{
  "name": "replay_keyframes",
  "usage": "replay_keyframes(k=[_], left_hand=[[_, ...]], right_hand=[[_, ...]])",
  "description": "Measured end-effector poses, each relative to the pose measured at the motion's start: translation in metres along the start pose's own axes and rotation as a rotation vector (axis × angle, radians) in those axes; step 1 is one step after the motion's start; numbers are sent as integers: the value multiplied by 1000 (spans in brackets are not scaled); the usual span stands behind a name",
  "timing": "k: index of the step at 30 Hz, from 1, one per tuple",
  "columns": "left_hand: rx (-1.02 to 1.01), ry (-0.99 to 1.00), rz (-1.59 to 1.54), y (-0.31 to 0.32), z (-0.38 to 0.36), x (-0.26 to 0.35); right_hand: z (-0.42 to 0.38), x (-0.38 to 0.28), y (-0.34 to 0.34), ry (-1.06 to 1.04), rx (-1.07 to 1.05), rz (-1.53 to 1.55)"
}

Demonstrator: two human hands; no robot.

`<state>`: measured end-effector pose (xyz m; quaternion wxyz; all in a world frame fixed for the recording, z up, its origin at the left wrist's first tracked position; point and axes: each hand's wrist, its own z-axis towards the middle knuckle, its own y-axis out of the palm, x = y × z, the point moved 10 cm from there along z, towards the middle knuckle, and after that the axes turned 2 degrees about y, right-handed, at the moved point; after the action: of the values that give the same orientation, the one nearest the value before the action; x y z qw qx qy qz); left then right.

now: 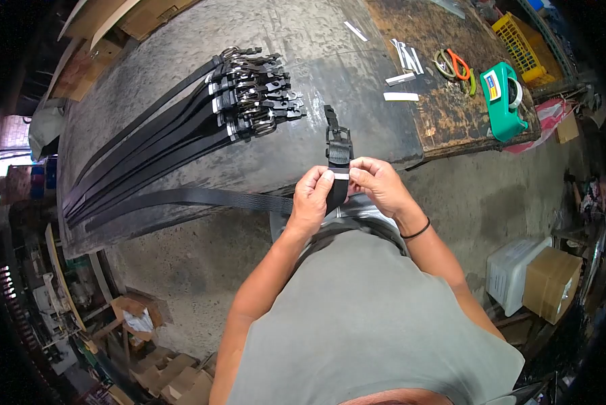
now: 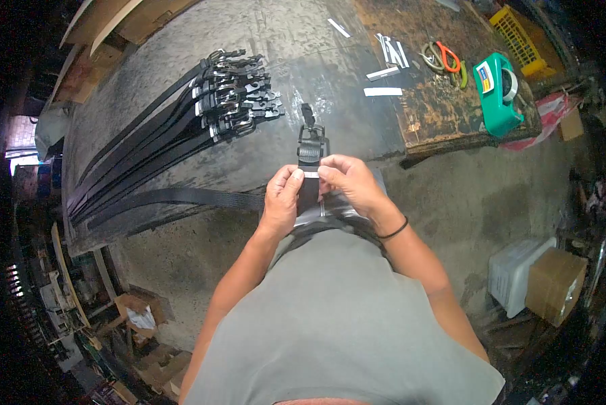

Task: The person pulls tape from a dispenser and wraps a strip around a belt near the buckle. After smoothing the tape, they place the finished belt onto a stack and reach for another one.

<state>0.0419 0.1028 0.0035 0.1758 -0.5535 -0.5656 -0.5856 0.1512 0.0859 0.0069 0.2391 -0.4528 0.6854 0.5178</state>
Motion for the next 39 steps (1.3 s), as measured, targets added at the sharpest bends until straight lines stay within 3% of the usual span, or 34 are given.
replay_keyframes(k=[8, 16, 28, 39], left_hand=[[33, 7, 16, -6, -1, -7], [26, -38, 291, -18, -4, -7], [33, -112, 235, -24, -2, -12], [103, -44, 253, -23, -4, -9]], right_hand=[[-4, 7, -9, 13, 64, -117], [-4, 3, -9, 28, 130, -294], [1, 5, -10, 70, 152, -334], [0, 7, -11, -1, 185, -357]])
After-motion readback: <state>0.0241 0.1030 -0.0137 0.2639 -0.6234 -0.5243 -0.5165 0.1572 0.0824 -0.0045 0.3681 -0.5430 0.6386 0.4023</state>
